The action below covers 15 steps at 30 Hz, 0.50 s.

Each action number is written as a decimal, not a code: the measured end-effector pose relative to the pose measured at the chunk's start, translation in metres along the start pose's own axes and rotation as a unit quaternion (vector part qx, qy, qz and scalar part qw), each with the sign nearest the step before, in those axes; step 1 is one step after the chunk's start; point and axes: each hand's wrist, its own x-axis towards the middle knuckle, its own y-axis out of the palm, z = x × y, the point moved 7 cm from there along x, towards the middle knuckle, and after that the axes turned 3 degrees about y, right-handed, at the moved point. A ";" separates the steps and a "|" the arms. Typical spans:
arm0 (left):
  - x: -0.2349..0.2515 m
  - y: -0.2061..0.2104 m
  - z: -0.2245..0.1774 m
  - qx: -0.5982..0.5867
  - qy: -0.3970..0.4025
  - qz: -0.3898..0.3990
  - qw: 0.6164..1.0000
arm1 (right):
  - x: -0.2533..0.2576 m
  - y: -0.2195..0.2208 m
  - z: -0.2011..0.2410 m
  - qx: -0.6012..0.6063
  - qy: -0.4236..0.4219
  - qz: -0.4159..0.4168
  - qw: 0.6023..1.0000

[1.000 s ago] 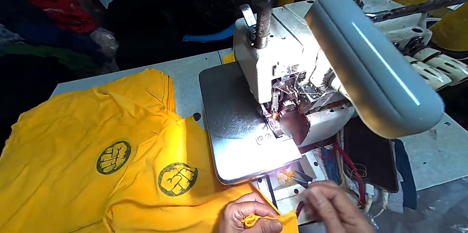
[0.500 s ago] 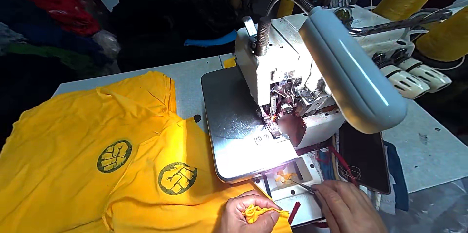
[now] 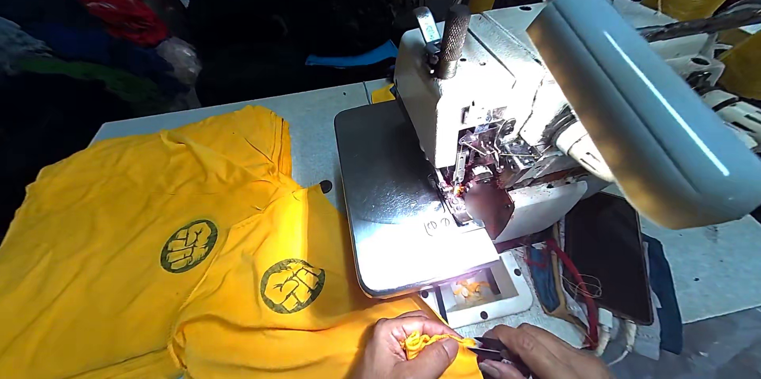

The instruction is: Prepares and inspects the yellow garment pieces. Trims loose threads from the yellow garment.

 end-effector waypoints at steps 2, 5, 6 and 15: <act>0.000 0.000 0.001 0.000 0.001 0.004 1.000 | 0.002 0.001 0.001 -0.003 -0.002 0.000 1.000; 0.000 -0.001 0.002 -0.011 -0.002 0.005 1.000 | 0.004 0.003 0.000 -0.013 -0.002 0.001 1.000; 0.000 -0.001 0.003 -0.013 -0.002 0.004 1.000 | 0.004 0.004 0.000 -0.013 -0.002 0.000 1.000; 0.001 -0.002 0.002 -0.013 -0.009 0.005 1.000 | 0.004 0.002 -0.003 -0.010 -0.004 0.003 1.000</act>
